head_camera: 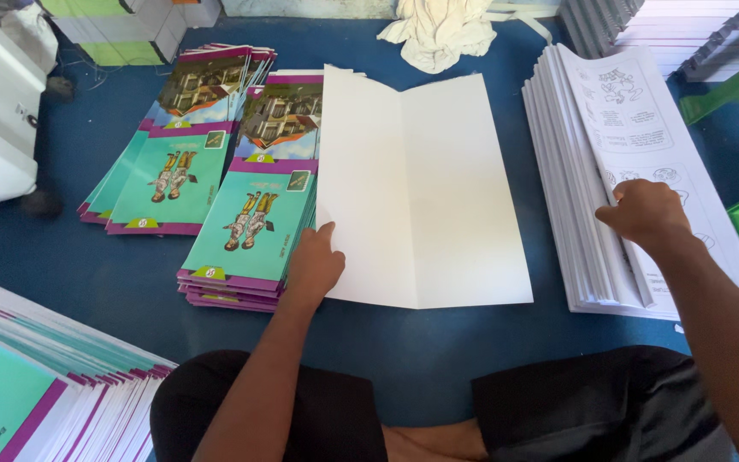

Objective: The person inserts loose printed pages into pre-printed booklet covers, folds the covers around the pages, and stacks the completed booklets. The person repeats this process for multiple units.

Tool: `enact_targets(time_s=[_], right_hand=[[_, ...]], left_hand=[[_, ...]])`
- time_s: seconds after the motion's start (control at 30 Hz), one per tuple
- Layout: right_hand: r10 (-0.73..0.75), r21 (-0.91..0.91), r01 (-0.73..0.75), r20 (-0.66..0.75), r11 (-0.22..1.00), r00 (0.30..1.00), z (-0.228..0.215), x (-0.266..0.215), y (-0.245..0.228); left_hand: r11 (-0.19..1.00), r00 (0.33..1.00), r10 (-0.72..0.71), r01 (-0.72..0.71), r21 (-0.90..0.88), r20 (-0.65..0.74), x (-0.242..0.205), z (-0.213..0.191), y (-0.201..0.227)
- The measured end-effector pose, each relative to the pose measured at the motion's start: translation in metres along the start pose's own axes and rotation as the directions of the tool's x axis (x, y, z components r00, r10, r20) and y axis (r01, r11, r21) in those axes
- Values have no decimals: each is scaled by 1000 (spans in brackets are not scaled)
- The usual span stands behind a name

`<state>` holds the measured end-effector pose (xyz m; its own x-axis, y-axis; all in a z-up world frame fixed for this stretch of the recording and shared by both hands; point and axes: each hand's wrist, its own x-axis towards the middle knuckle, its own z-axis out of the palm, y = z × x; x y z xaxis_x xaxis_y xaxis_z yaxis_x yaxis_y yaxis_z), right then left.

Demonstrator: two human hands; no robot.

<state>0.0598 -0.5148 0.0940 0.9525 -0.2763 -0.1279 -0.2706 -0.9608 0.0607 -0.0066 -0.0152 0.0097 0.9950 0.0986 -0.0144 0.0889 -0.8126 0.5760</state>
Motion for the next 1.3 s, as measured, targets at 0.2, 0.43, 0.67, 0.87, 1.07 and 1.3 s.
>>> enact_targets(time_s=[0.2, 0.43, 0.67, 0.87, 1.07, 1.3], right_hand=[[-42, 27, 42, -25, 999, 999, -10, -9, -16], [54, 267, -55, 14, 962, 998, 2, -20, -5], [252, 88, -259, 85, 962, 964, 40, -1, 55], [267, 4, -270, -154, 963, 951, 73, 23, 101], [268, 243, -296, 143, 924, 953, 63, 33, 107], [308, 392, -378, 231, 839, 923, 60, 33, 88]], left_hand=[[999, 1000, -13, 13, -41, 10, -2, 0, 1], [999, 999, 38, -38, -25, 3, -4, -3, 2], [999, 999, 40, -40, -37, -2, -5, -1, 0], [999, 999, 45, -45, -17, -13, -3, 2, -2], [999, 999, 47, -47, -23, -17, -3, 1, -1], [998, 998, 57, -58, -22, -15, -5, -2, 1]])
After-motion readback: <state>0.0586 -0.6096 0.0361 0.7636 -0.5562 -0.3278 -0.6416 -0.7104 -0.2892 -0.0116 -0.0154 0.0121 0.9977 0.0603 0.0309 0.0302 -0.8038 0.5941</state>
